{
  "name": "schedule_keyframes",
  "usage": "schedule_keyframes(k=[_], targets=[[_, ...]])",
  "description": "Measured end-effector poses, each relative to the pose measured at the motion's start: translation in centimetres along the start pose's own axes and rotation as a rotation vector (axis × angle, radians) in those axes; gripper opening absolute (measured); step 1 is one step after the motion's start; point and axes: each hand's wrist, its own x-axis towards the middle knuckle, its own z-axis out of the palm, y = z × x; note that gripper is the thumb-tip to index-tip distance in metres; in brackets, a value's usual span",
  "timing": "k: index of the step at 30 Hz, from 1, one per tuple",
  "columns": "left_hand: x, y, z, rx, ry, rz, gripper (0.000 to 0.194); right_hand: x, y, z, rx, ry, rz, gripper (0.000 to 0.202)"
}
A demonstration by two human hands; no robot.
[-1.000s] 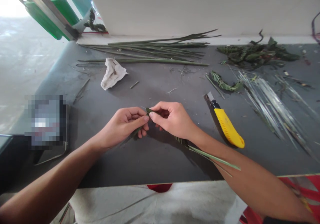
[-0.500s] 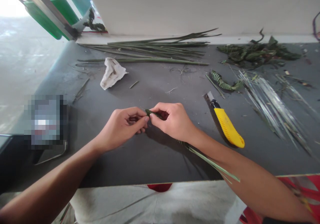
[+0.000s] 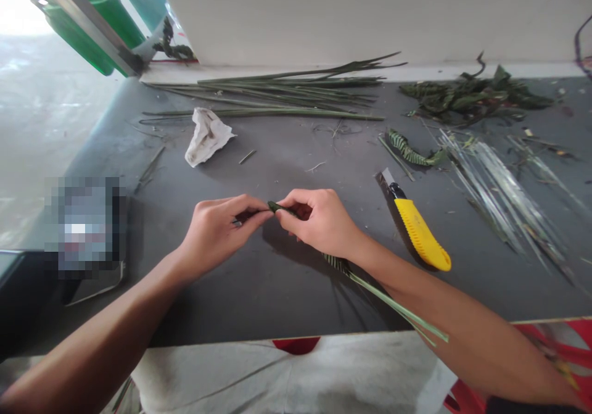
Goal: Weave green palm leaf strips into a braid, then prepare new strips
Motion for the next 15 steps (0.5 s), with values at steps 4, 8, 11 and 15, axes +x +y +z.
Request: schedule_keyframes(k=[4,8,11,15], targets=[[-0.06,-0.06,0.11,0.018,0.013,-0.090,0.004,-0.08,-0.10,0.02,0.017,-0.018,0.014,0.014],[-0.11,0.09,0.17,-0.035,0.038,-0.176,0.026,-0.13,-0.12,0.05,0.000,-0.014,0.007,0.012],[-0.15,0.10,0.21,-0.033,0.045,-0.115,0.021,-0.14,-0.22,0.04,0.003,-0.018,0.010,0.014],[-0.18,-0.10,0.25,-0.055,0.060,-0.051,0.008,-0.15,-0.40,0.02,0.037,-0.033,0.033,0.017]])
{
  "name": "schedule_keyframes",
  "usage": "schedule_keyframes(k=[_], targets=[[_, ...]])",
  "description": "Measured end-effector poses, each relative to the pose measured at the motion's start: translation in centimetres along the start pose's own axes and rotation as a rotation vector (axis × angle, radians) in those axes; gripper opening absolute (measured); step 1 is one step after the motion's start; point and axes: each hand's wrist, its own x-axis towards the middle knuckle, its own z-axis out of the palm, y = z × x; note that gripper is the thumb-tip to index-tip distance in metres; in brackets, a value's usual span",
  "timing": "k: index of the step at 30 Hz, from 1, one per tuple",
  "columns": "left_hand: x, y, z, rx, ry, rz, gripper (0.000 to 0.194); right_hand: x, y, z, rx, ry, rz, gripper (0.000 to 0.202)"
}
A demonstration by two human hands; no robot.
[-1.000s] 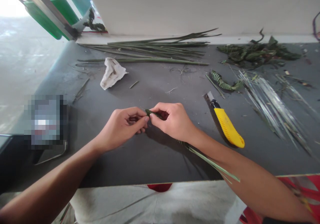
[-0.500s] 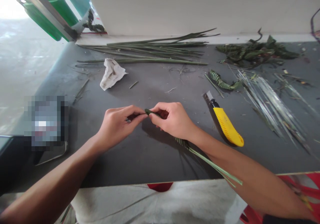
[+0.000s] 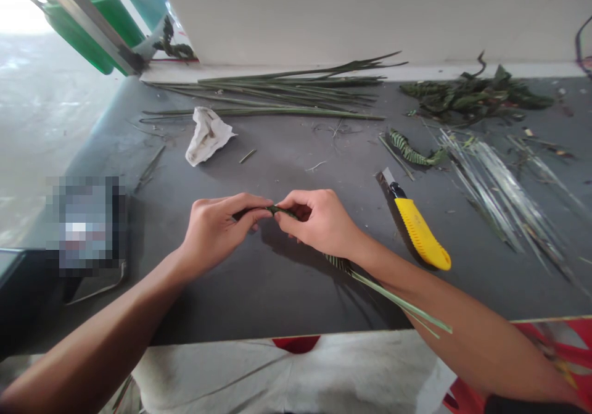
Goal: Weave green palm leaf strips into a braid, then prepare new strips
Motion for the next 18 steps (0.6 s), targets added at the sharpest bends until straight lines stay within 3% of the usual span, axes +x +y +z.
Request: schedule_keyframes(k=[6,18], targets=[[0.10,0.16,-0.28,-0.055,-0.034,-0.040,0.018,-0.02,0.17,-0.06,0.036,-0.036,0.034,0.023],[0.47,0.96,-0.60,-0.191,-0.089,-0.201,0.010,-0.02,0.13,-0.21,0.014,-0.022,0.052,0.027]])
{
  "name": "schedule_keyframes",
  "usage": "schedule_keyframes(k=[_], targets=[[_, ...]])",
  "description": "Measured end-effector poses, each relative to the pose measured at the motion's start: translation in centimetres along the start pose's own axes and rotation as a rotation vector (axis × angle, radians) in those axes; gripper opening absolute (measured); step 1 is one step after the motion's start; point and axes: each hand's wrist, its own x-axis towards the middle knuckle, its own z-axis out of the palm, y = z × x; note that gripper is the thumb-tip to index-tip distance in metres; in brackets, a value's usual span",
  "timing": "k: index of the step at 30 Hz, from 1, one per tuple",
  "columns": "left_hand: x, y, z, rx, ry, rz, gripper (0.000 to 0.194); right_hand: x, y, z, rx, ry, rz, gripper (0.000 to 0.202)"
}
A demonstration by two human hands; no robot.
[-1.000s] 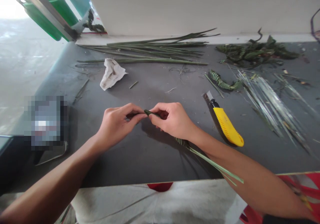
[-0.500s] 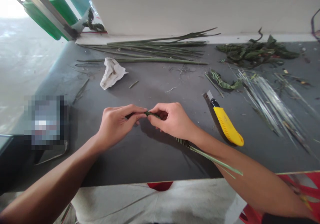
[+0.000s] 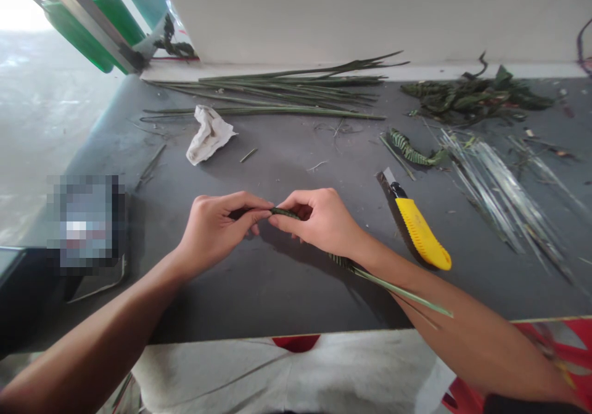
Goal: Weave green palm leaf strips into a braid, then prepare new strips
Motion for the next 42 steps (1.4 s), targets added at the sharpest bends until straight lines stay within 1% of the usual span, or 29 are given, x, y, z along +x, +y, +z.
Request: schedule_keyframes(k=[2,7,9,10,14,15,18,21,23,25,28,30,32,37,42], targets=[[0.0,0.1,0.0,-0.020,-0.010,-0.010,0.010,0.0,0.0,0.0,-0.012,0.001,0.000,0.027],[0.0,0.1,-0.2,-0.024,-0.031,0.001,0.008,0.0,-0.1,0.0,-0.018,0.014,-0.023,0.021],[0.1,0.0,-0.3,-0.048,-0.042,-0.032,0.005,0.0,-0.1,0.0,0.025,0.007,-0.006,0.019],[0.2,0.0,-0.3,-0.075,-0.036,-0.059,0.007,0.1,0.0,0.0,0.061,0.000,0.005,0.019],[0.5,-0.4,-0.2,-0.246,0.014,-0.176,0.045,0.4,-0.3,-0.1,0.256,-0.020,0.045,0.026],[0.6,-0.4,-0.2,-0.292,0.009,-0.207,0.051,0.5,-0.4,-0.1,0.298,-0.021,0.055,0.028],[0.6,-0.4,0.1,-0.427,-0.040,-0.292,0.050,0.6,-0.9,-0.2,0.397,-0.020,0.091,0.034],[0.4,-0.1,0.4,-0.528,-0.129,-0.367,0.047,0.6,-1.1,-0.2,0.473,-0.015,0.132,0.036],[0.3,0.1,0.7,-0.572,-0.188,-0.391,0.044,0.7,-1.2,-0.2,0.512,-0.012,0.154,0.035],[0.1,0.3,1.0,-0.588,-0.200,-0.363,0.039,0.7,-1.1,-0.2,0.548,-0.014,0.163,0.033],[-0.2,0.5,1.3,-0.571,-0.144,-0.307,0.031,0.6,-1.1,-0.2,0.582,-0.021,0.169,0.031],[-0.3,0.5,1.4,-0.542,-0.105,-0.294,0.027,0.6,-1.0,-0.1,0.582,-0.023,0.177,0.031],[-0.3,0.5,1.4,-0.490,-0.103,-0.284,0.025,0.6,-1.0,0.0,0.580,-0.028,0.177,0.031],[-0.4,0.4,1.2,-0.340,-0.153,-0.230,0.022,0.6,-1.0,0.1,0.577,-0.040,0.154,0.032],[-0.5,0.6,1.1,-0.166,-0.111,-0.149,0.018,0.6,-1.1,0.1,0.598,-0.057,0.143,0.032]])
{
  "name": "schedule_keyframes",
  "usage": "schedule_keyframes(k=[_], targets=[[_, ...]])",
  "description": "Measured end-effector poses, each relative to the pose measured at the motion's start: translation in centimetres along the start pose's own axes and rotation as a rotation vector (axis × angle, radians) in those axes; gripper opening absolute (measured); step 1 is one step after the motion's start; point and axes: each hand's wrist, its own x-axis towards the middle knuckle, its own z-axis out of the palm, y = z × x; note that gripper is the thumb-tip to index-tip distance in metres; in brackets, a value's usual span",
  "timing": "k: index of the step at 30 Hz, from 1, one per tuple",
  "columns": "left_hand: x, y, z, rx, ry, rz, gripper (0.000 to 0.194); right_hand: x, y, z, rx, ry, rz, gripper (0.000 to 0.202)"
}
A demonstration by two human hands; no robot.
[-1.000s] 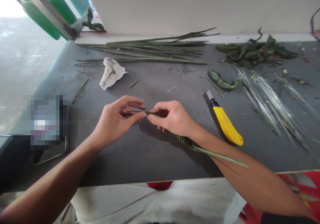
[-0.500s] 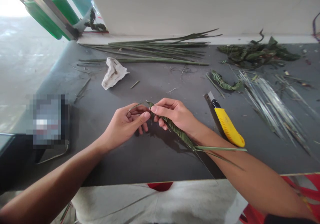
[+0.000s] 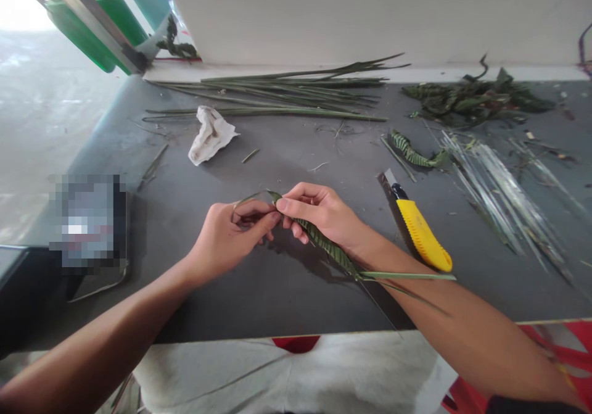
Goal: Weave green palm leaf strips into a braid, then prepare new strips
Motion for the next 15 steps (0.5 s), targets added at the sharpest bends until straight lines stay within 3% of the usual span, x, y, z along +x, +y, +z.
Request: schedule_keyframes(k=[8,15], targets=[[-0.19,0.48,-0.12,0.173,0.038,0.160,0.016,-0.01,0.18,-0.13,-0.029,-0.002,-0.014,0.030],[-0.20,0.03,0.35,0.004,-0.063,0.058,0.020,-0.04,0.05,-0.09,-0.056,0.025,0.011,0.032]])
